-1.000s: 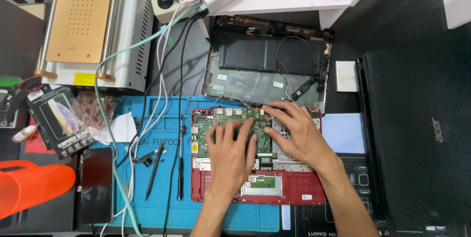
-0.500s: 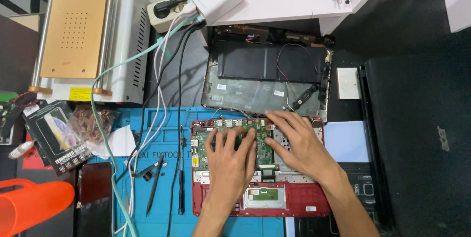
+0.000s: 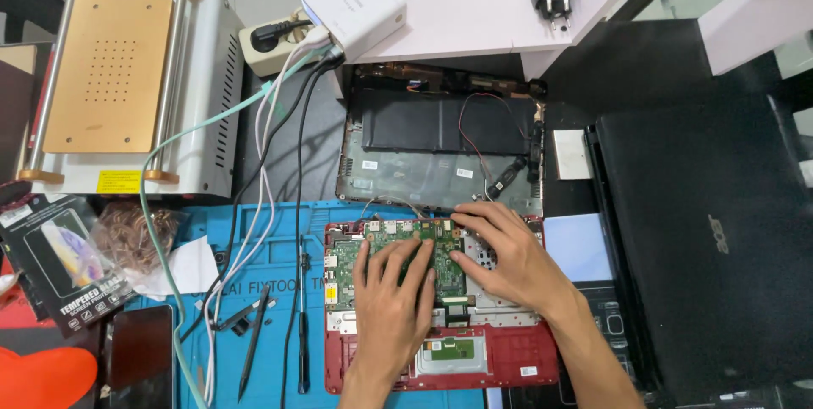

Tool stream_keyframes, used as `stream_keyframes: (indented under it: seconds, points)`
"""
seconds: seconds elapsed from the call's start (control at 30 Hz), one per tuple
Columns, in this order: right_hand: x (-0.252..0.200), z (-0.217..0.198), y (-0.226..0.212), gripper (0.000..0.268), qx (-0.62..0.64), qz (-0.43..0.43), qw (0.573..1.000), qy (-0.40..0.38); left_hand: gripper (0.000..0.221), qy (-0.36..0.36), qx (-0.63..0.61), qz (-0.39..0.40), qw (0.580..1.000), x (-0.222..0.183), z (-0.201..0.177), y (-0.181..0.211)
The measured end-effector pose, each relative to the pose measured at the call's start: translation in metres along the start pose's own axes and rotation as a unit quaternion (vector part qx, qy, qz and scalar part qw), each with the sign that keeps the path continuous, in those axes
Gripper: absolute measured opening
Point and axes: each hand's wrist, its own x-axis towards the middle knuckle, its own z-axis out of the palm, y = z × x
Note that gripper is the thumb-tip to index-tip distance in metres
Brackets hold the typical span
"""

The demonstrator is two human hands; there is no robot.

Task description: The recorder is reassembling a laptop by installing the motherboard and connecting various internal ribbon cables.

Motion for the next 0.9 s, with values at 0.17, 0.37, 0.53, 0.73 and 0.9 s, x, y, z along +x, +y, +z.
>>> stream_keyframes:
  seconds: [0.17, 0.37, 0.53, 0.73, 0.9]
  points:
    - [-0.009, 0.0, 0.016, 0.033, 0.005, 0.001, 0.999, 0.038, 0.038, 0.023, 0.001, -0.004, 1.0, -0.005, 0.002, -0.001]
    - [-0.006, -0.008, 0.016, 0.047, -0.041, -0.02, 0.999, 0.026, 0.04, -0.004, 0.047, 0.0, 0.999, -0.005, 0.002, 0.004]
    - [-0.003, -0.01, 0.012, 0.084, -0.051, -0.044, 0.998, -0.022, 0.044, -0.036, 0.067, -0.007, 0.997, -0.009, -0.002, 0.006]
    - [-0.005, -0.005, 0.019, 0.103, -0.044, -0.021, 0.997, -0.063, 0.049, -0.013, 0.076, 0.03, 0.997, -0.017, -0.004, 0.005]
    - [-0.004, -0.011, 0.012, 0.098, -0.047, -0.044, 0.996, -0.063, 0.035, 0.001, 0.056, 0.011, 0.998, -0.024, -0.008, 0.006]
